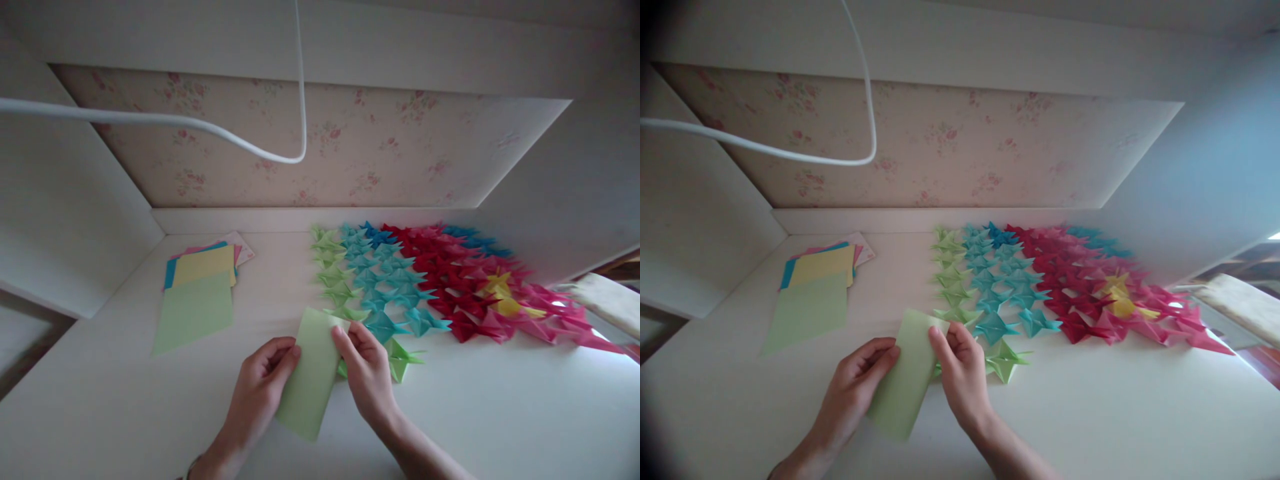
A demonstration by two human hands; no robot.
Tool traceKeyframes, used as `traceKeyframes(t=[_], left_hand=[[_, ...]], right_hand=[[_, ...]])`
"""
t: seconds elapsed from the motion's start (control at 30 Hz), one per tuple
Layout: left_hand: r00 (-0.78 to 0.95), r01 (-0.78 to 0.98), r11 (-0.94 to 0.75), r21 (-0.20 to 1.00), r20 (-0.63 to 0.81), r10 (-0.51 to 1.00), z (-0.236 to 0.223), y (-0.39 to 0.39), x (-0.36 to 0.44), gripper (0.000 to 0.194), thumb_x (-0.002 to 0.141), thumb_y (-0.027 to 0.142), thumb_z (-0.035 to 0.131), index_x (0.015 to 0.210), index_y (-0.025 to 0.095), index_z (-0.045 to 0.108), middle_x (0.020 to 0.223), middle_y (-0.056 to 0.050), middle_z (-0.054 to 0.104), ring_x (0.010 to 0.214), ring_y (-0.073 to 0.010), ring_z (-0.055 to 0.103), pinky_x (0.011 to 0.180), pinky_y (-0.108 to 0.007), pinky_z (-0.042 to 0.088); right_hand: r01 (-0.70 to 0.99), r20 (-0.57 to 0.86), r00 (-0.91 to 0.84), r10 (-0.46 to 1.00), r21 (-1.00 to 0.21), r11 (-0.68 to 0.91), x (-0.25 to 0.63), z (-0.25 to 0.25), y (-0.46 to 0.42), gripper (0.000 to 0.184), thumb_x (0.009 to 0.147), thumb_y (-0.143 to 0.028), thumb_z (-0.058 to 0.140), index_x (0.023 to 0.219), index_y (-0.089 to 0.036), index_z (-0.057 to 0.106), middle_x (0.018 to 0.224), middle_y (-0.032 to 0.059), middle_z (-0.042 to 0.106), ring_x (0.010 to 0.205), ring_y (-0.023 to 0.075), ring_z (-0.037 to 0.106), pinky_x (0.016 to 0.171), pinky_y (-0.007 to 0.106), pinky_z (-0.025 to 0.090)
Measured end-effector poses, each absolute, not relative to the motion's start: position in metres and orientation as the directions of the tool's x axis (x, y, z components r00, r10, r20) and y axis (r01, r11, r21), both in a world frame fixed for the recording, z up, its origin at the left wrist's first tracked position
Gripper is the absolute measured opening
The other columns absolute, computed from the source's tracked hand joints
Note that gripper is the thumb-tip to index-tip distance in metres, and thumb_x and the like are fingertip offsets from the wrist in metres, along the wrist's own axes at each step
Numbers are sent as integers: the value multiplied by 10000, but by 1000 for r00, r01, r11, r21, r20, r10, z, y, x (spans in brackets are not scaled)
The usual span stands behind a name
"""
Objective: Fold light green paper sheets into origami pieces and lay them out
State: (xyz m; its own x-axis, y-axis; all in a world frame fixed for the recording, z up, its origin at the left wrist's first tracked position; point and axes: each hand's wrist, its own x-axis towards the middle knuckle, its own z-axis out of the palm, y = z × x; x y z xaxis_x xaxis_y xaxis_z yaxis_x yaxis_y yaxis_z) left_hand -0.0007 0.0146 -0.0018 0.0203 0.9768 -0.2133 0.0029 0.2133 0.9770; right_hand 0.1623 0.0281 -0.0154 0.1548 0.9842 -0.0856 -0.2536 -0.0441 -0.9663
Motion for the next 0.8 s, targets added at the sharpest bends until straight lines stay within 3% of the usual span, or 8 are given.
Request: traceKeyframes(t=[0.1,0.23,0.37,0.47,0.57,0.67,0.8], left_hand=[[-9,53,158,986,-158,987,-3,13,-2,350,858,455,693,1058,179,770,854,-54,804,683,-166,700,574,-187,523],[-53,168,49,985,-40,998,-8,10,-3,381,887,444,658,1143,179,755,986,-78,813,798,-204,755,659,-211,588],[-98,279,-31,960,61,993,-10,9,-4,364,900,409,646,1152,171,757,1073,-99,800,904,-234,772,753,-238,617],[-78,329,-103,939,135,988,-10,8,-4,339,916,374,627,1147,164,758,1084,-106,796,891,-228,779,739,-223,621],[-37,377,-184,908,213,976,-10,7,-3,312,923,332,619,1135,152,761,1086,-116,795,854,-216,784,722,-205,619],[3,412,-246,878,268,963,-10,6,-2,291,920,290,621,1133,148,761,1069,-116,799,826,-205,786,703,-188,616],[18,435,-288,853,312,950,-9,7,-1,273,917,261,620,1121,154,768,1054,-106,804,880,-207,783,776,-194,610]], right_hand=[[-216,-71,158,985,-976,-36,162,-11,27,429,827,-491,724,622,-186,502,565,-52,404,536,91,308,456,206,253],[-165,-44,170,984,-986,-15,163,-12,26,398,872,-507,669,680,-163,605,622,-25,472,588,107,371,502,214,314],[-225,-63,181,981,-974,-21,164,-16,27,380,871,-507,675,714,-163,639,622,-31,495,584,100,403,513,201,346],[-335,-97,164,982,-942,-37,162,-15,29,307,811,-473,756,854,-187,656,671,-22,619,607,106,510,546,191,406],[-416,-132,138,982,-907,-63,160,-12,29,444,702,-387,863,1033,-230,613,744,-12,714,676,140,622,599,214,481],[-396,-163,136,977,-913,-98,160,-12,27,567,638,-318,907,1097,-247,583,782,-5,741,695,159,657,601,230,511],[-395,-198,148,969,-910,-125,160,-13,27,482,682,-340,882,1054,-231,596,709,-12,722,595,134,615,535,211,472]])
